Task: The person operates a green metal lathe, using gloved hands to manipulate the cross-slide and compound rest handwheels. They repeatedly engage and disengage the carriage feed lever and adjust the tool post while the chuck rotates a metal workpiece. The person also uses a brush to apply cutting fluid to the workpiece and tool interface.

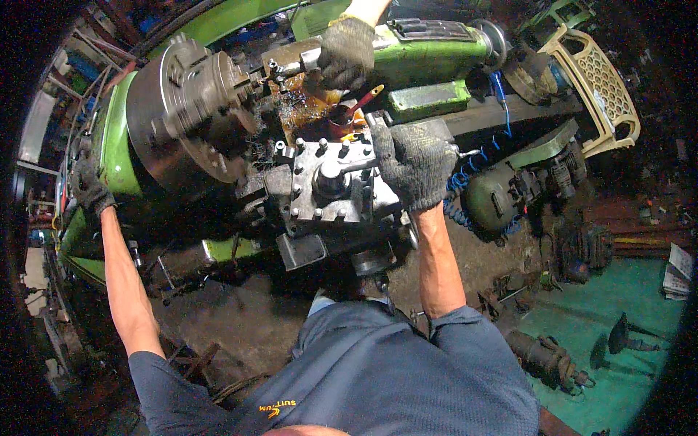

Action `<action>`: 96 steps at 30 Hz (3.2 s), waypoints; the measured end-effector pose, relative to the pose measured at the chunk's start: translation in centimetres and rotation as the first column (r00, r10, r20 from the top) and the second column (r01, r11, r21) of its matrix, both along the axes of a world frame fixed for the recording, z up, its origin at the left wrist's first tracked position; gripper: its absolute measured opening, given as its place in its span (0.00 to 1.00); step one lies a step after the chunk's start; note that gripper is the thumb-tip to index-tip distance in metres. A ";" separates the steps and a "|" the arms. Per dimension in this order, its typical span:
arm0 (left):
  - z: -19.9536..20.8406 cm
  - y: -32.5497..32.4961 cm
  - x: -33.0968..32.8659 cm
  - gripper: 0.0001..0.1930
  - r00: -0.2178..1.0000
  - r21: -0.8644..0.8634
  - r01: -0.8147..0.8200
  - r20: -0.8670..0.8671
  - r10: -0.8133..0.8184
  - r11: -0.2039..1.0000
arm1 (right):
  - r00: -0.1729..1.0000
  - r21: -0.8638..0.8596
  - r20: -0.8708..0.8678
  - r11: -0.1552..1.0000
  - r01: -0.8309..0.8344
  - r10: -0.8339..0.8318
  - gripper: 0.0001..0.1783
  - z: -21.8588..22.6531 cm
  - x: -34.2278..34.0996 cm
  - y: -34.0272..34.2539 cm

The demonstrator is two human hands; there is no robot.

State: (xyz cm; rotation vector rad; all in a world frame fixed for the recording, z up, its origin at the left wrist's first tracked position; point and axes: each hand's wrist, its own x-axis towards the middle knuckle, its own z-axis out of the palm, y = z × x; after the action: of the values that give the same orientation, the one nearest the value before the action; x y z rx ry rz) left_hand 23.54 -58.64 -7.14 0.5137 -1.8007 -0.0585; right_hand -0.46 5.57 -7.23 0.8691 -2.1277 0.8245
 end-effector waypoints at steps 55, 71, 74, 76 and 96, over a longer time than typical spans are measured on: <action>-0.5 -1.9 1.0 0.19 0.999 -0.041 -0.041 0.005 0.042 0.998 | 0.999 0.051 0.020 0.998 0.026 -0.027 0.12 -0.1 0.0 0.2; -1.5 -3.2 1.0 0.14 0.984 -0.196 -0.104 0.124 0.130 0.975 | 0.999 0.058 0.020 0.998 0.036 -0.037 0.13 -0.5 -0.2 0.5; -1.0 -2.2 0.6 0.16 0.996 -0.147 -0.050 0.070 0.061 0.988 | 0.999 0.070 0.034 0.997 0.037 -0.040 0.14 -0.5 -0.2 0.5; -0.6 -1.4 0.2 0.17 0.999 -0.109 -0.017 0.029 0.020 0.994 | 0.998 0.079 0.039 0.996 0.046 -0.049 0.16 -0.5 -0.2 0.5; -0.1 0.6 -0.7 0.17 0.998 0.036 0.042 -0.039 -0.041 0.998 | 0.999 0.056 0.022 0.998 0.028 -0.029 0.15 -0.5 -0.3 0.5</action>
State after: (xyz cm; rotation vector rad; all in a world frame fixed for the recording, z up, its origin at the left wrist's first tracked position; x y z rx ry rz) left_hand 22.83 -58.08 -7.28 0.4980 -1.7761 -0.1295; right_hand -0.77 6.10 -7.76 0.8600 -2.1875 0.7671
